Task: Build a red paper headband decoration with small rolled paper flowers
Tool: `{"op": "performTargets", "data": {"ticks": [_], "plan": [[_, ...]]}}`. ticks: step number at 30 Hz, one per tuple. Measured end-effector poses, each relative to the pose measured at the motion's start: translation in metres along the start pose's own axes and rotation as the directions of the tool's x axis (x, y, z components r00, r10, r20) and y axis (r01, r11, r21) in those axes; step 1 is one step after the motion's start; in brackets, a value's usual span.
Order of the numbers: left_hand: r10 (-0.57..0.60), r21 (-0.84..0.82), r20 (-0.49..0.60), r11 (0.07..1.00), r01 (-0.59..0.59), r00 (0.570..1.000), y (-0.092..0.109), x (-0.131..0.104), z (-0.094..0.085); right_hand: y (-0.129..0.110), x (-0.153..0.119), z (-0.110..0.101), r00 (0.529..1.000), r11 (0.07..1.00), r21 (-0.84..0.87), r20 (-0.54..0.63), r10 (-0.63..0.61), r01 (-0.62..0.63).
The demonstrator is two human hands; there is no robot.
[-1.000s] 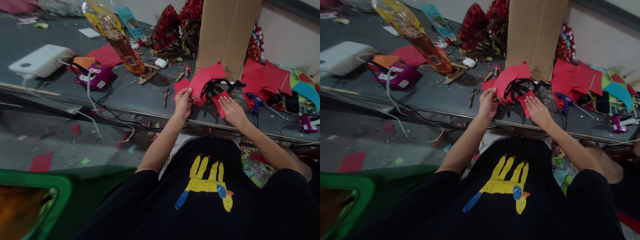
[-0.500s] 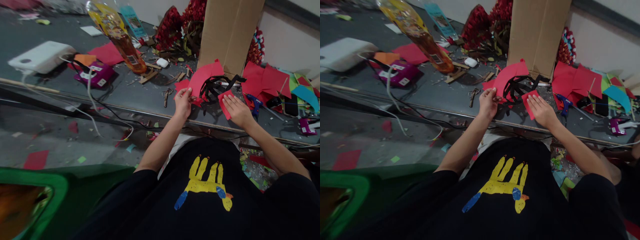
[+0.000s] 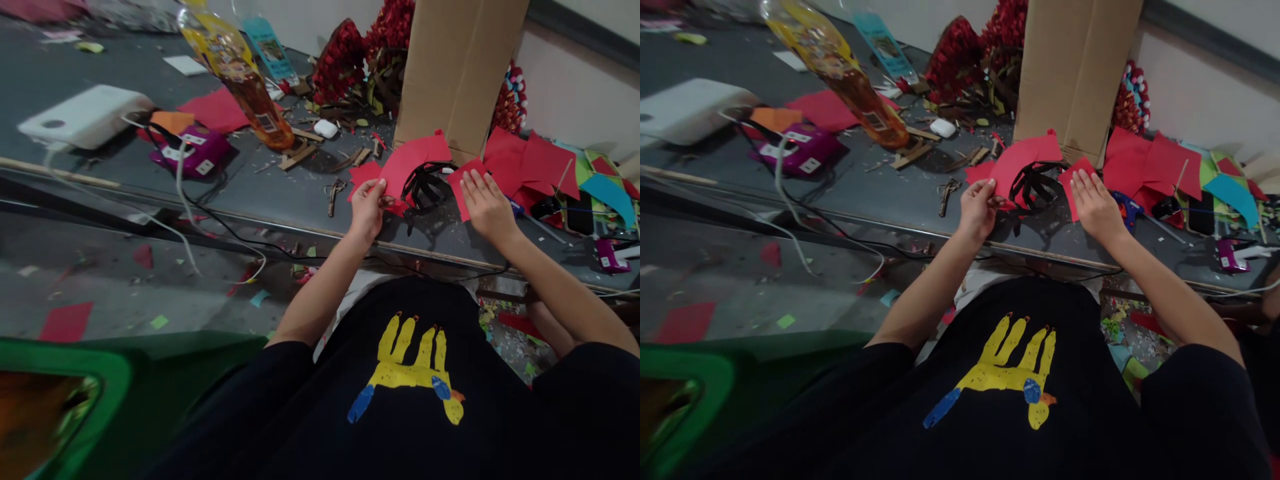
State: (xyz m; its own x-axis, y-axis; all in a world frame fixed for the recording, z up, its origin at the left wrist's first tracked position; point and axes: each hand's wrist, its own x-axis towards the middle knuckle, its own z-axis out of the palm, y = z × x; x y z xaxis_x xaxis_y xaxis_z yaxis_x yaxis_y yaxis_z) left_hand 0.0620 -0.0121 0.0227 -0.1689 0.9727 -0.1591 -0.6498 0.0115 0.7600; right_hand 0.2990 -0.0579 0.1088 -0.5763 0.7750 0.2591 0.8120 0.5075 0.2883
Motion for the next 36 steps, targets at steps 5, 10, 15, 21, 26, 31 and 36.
{"op": "performTargets", "data": {"ticks": [5,10,15,21,26,31,36], "plan": [[-0.020,0.022,0.004,1.000,0.020,1.000,0.001,-0.001,0.001,-0.008,-0.002,0.015,0.997,0.998,-0.014,0.063,-0.053,0.054],[-0.028,0.025,0.004,0.999,0.028,1.000,0.002,-0.003,0.002,-0.005,-0.003,0.010,0.996,0.999,-0.002,0.070,-0.046,0.047],[-0.027,0.007,-0.011,1.000,0.027,1.000,0.003,-0.003,0.004,0.005,0.000,-0.002,0.999,0.999,-0.027,-0.005,0.032,-0.032],[-0.035,0.033,-0.008,0.999,0.035,0.999,0.002,-0.002,0.004,0.004,0.001,0.006,0.999,0.998,-0.061,0.025,0.036,-0.034],[-0.034,0.038,-0.005,0.999,0.034,0.999,0.002,-0.001,0.003,-0.004,0.004,0.017,0.998,0.998,-0.036,0.039,0.044,-0.043],[-0.027,0.046,-0.018,0.999,0.028,0.999,0.001,-0.001,0.003,-0.009,0.011,0.027,0.997,1.000,0.000,0.071,0.016,-0.016],[-0.036,0.065,-0.020,0.997,0.037,0.999,0.002,-0.002,0.004,-0.013,0.017,0.039,0.999,1.000,0.015,0.039,-0.013,0.013]]}}
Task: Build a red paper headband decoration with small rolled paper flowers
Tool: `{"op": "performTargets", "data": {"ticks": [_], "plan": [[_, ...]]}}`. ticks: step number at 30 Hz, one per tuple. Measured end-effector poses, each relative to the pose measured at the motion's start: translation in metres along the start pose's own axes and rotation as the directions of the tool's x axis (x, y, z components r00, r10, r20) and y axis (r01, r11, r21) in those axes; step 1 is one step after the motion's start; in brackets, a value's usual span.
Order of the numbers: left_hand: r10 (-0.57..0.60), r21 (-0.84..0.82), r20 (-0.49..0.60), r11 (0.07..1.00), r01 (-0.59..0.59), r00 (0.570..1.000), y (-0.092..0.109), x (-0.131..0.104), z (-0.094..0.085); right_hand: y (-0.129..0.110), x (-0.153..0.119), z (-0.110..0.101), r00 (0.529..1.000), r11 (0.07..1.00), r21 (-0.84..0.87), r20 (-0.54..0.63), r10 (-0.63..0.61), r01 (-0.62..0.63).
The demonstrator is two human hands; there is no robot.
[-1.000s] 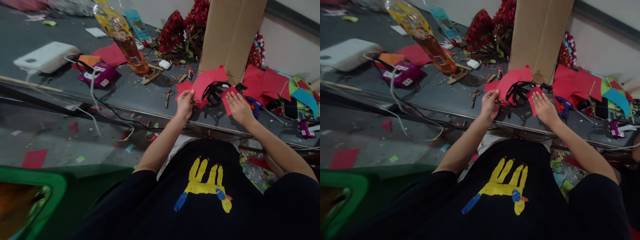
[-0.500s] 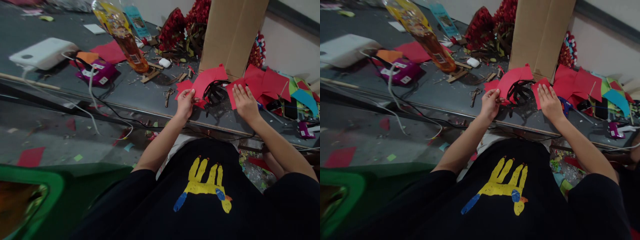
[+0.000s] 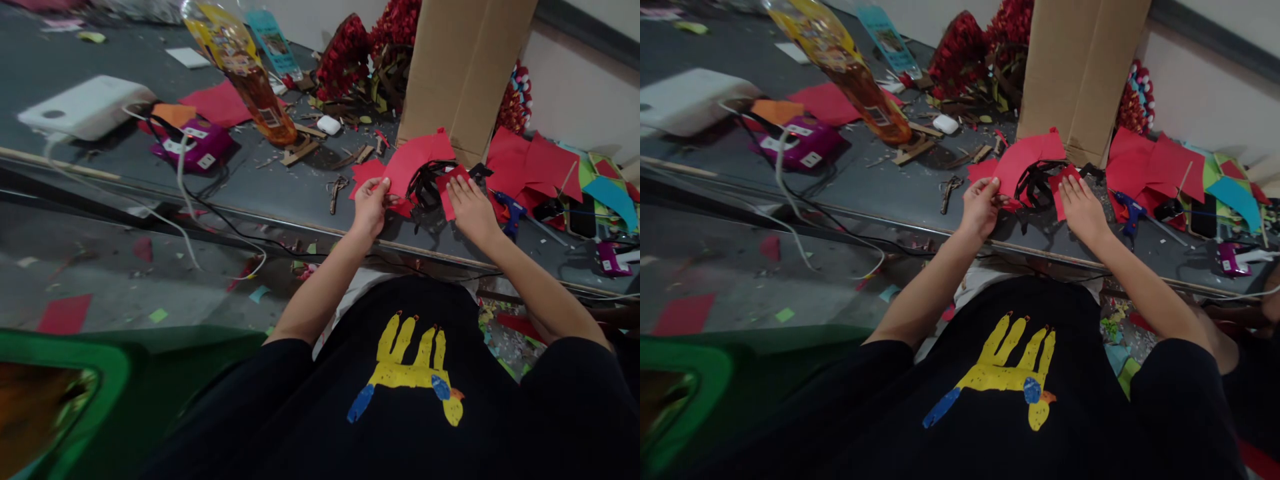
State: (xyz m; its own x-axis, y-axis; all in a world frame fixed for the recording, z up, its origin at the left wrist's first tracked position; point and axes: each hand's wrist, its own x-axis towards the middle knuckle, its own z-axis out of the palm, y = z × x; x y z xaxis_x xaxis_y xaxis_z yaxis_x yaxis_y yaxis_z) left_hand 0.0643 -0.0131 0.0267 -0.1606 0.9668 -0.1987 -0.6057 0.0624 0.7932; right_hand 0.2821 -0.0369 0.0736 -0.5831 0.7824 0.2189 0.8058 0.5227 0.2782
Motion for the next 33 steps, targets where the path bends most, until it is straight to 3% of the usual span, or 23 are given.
{"op": "performTargets", "data": {"ticks": [20,33], "plan": [[0.032,0.010,0.009,0.999,-0.032,0.999,-0.004,0.000,0.000,-0.020,0.021,-0.006,0.994,0.997,-0.055,0.104,-0.043,0.049],[0.043,0.029,-0.001,0.999,-0.043,0.999,-0.001,-0.003,0.002,-0.020,0.008,0.000,0.993,0.997,-0.039,0.101,-0.065,0.069]]}}
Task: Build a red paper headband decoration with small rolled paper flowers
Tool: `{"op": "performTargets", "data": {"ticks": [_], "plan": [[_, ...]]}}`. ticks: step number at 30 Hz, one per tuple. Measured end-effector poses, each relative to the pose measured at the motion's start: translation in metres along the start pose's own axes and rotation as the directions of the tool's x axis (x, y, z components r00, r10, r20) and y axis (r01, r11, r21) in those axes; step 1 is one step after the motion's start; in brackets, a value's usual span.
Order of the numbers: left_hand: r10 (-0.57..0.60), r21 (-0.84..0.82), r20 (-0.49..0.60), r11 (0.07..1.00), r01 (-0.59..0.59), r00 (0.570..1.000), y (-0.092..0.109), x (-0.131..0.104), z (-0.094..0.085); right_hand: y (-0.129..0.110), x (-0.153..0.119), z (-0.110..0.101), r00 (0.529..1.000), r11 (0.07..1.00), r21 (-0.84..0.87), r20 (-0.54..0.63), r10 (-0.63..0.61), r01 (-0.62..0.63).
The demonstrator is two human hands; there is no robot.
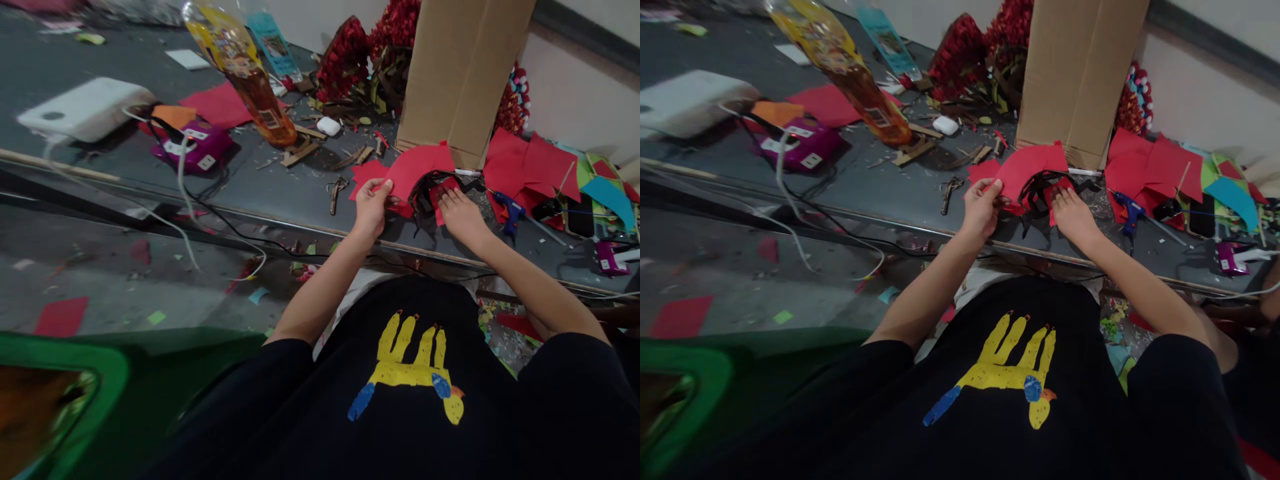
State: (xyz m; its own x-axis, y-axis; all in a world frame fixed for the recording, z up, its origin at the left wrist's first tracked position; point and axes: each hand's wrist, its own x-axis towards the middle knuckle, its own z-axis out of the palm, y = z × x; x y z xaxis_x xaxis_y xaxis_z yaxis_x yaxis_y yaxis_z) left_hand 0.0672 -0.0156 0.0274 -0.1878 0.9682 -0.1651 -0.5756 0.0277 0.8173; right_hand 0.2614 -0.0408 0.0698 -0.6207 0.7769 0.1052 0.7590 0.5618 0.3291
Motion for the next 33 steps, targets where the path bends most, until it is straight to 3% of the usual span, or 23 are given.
{"op": "performTargets", "data": {"ticks": [17,33], "plan": [[0.011,-0.005,-0.021,1.000,-0.011,1.000,-0.002,0.001,0.001,0.013,-0.026,0.012,0.999,0.999,-0.034,-0.016,-0.043,0.042],[0.008,0.033,0.014,0.999,-0.008,1.000,-0.006,0.003,-0.001,0.005,-0.007,0.008,0.999,0.999,0.022,-0.018,-0.042,0.043]]}}
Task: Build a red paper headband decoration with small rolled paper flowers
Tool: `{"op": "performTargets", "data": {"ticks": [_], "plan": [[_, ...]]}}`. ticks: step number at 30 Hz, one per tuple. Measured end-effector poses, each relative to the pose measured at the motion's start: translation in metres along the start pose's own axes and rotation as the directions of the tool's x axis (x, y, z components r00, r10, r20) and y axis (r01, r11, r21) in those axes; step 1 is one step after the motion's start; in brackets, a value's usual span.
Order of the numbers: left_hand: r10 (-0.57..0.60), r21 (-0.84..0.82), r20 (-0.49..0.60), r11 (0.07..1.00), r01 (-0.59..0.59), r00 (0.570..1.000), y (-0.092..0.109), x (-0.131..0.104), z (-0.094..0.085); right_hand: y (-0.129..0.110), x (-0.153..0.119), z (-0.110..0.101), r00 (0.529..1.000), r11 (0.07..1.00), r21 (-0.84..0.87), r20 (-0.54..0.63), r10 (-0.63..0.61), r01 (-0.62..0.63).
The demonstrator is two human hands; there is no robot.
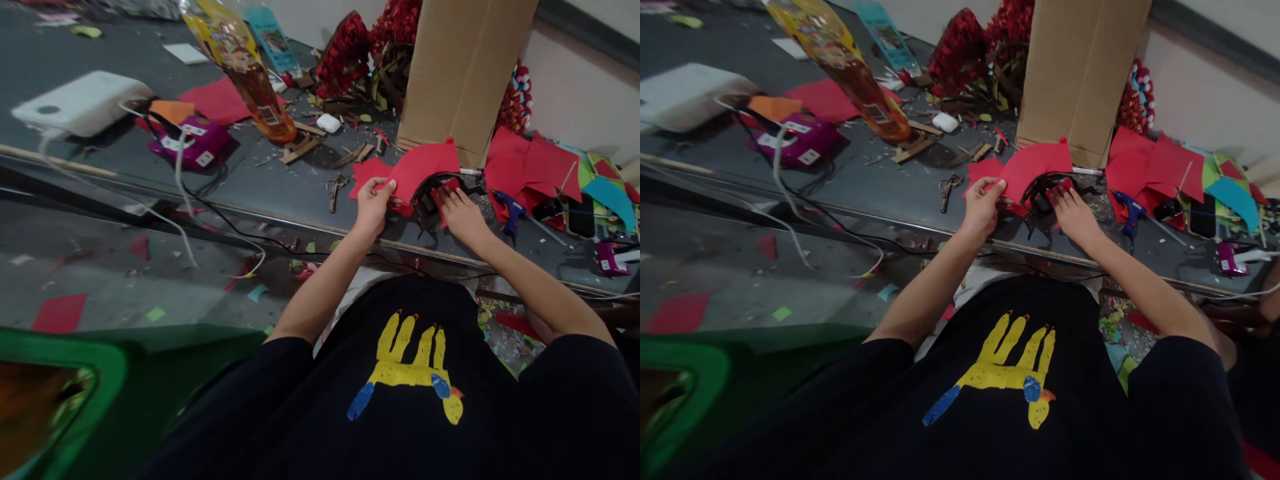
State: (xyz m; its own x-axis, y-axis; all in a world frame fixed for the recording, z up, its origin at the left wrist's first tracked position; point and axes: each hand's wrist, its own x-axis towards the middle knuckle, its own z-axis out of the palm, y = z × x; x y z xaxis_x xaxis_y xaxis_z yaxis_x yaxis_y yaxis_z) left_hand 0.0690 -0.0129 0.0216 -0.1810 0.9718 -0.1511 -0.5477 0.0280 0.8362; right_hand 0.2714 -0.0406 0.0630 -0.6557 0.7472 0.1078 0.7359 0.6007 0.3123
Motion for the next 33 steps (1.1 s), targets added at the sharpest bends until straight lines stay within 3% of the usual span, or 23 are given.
{"op": "performTargets", "data": {"ticks": [8,33], "plan": [[0.004,-0.010,0.005,1.000,-0.004,1.000,-0.001,0.000,0.001,0.001,-0.002,0.004,1.000,0.997,-0.083,-0.011,-0.010,0.009],[0.028,0.004,0.023,1.000,-0.028,0.999,-0.007,0.006,-0.003,0.000,-0.011,0.011,1.000,1.000,-0.020,-0.027,0.003,-0.003]]}}
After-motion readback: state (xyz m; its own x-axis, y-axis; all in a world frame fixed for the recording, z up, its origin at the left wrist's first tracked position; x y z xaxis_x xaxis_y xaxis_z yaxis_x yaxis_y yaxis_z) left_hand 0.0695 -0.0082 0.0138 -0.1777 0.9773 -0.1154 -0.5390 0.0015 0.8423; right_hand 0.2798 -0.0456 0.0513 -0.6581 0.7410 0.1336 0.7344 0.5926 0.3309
